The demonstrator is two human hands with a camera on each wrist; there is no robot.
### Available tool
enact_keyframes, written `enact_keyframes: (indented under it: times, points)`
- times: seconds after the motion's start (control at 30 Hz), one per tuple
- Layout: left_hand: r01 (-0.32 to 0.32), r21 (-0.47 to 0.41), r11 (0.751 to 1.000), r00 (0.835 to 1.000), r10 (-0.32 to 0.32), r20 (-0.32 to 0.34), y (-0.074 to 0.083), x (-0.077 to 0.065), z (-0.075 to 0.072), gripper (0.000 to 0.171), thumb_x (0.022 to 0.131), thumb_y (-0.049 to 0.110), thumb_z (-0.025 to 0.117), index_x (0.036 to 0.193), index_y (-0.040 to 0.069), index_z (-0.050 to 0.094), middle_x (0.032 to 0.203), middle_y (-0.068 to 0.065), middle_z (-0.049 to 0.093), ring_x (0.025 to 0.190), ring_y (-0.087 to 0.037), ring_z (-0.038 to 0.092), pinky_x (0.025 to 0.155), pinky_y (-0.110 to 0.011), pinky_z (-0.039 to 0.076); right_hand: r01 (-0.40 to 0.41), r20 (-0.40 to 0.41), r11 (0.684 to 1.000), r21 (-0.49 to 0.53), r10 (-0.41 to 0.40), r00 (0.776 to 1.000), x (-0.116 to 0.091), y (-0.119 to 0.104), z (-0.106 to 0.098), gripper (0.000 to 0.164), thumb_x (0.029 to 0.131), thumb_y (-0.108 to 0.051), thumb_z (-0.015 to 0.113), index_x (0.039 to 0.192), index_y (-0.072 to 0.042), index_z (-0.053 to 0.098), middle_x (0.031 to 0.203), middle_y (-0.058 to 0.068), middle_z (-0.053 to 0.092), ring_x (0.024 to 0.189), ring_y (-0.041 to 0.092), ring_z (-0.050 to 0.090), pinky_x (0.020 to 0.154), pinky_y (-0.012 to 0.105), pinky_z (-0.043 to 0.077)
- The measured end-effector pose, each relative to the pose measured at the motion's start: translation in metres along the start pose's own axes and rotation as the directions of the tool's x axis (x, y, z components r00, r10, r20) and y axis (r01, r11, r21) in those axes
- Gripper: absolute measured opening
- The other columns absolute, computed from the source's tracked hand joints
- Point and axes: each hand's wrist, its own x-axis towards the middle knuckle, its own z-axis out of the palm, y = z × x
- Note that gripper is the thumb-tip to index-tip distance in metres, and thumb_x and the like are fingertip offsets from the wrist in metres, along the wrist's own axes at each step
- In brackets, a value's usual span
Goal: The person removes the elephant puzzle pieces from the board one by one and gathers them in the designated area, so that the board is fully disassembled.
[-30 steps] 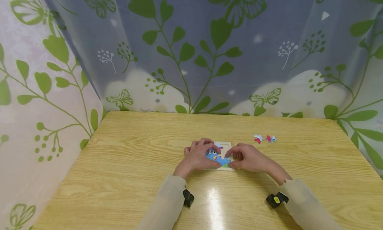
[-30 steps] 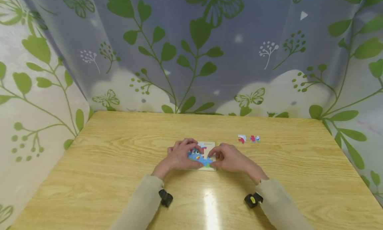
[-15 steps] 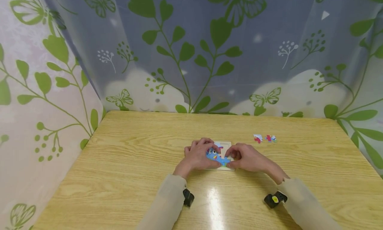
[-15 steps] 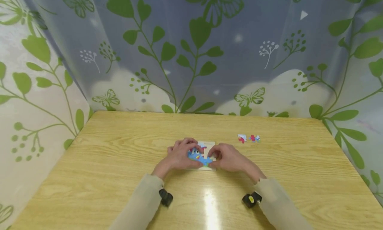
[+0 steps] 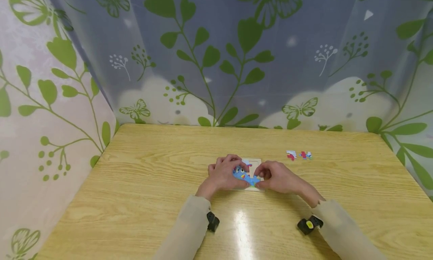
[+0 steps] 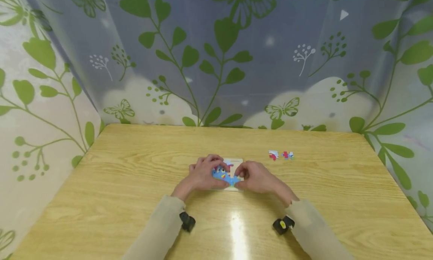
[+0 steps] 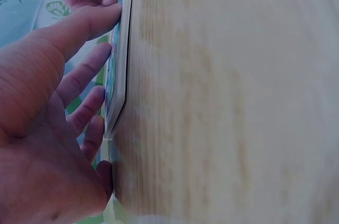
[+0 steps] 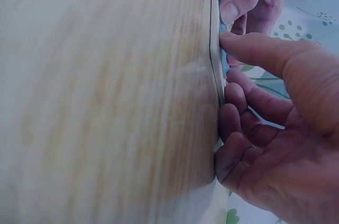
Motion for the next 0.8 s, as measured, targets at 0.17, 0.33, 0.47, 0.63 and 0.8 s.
enact_keyframes:
  times: [0.17,0.33,0.47,0.63,0.8]
  points:
    - [0.004,0.002,1.0,1.0,-0.004,0.001,0.0006,0.0,-0.0004,0.033,0.083,0.045,0.08,0.113,0.037,0.067,0.153,0.006,0.043,0.138,-0.036,0.036,0.1,-0.057,0.027,0.003,0.001,1.0,0.011,-0.003,1.0,0.0006,0.0,-0.0001,0.025,0.086,-0.017,0.08,0.105,-0.006,0.067,0.088,0.003,0.061,0.076,0.015,0.052,0.067,0.025,0.044]
    - [0.011,0.005,1.0,1.0,-0.011,0.001,0.0008,0.0001,-0.0005,0.033,0.083,0.045,0.08,0.113,0.037,0.067,0.153,0.006,0.042,0.138,-0.036,0.036,0.101,-0.058,0.027,0.002,0.002,1.0,0.02,-0.002,1.0,0.0008,-0.001,0.0,0.025,0.086,-0.017,0.08,0.105,-0.006,0.067,0.088,0.003,0.061,0.076,0.015,0.052,0.067,0.024,0.043]
    - [0.013,0.004,1.0,1.0,-0.013,0.0,0.0009,0.0001,-0.0003,0.033,0.083,0.045,0.08,0.112,0.037,0.067,0.153,0.006,0.042,0.138,-0.036,0.036,0.101,-0.058,0.027,0.006,-0.006,1.0,0.004,-0.006,1.0,0.001,0.0,0.0003,0.025,0.086,-0.018,0.08,0.105,-0.006,0.068,0.088,0.002,0.062,0.075,0.015,0.052,0.067,0.024,0.044]
    - [0.012,-0.002,1.0,1.0,-0.012,0.001,0.0013,-0.0001,-0.0003,0.032,0.083,0.045,0.081,0.112,0.037,0.068,0.153,0.006,0.043,0.138,-0.035,0.036,0.1,-0.057,0.027,0.018,-0.012,1.0,-0.016,-0.018,1.0,0.0011,0.0012,0.0004,0.026,0.086,-0.018,0.08,0.107,-0.006,0.071,0.088,0.001,0.064,0.076,0.013,0.054,0.067,0.024,0.045]
    - [0.011,-0.005,1.0,1.0,-0.011,-0.003,0.0021,-0.0002,-0.0007,0.032,0.083,0.045,0.081,0.112,0.036,0.068,0.153,0.005,0.043,0.137,-0.035,0.036,0.1,-0.057,0.027,0.025,-0.008,1.0,-0.013,-0.025,1.0,0.0011,0.0013,0.0,0.025,0.087,-0.018,0.08,0.107,-0.006,0.072,0.088,0.001,0.063,0.076,0.013,0.053,0.067,0.024,0.045]
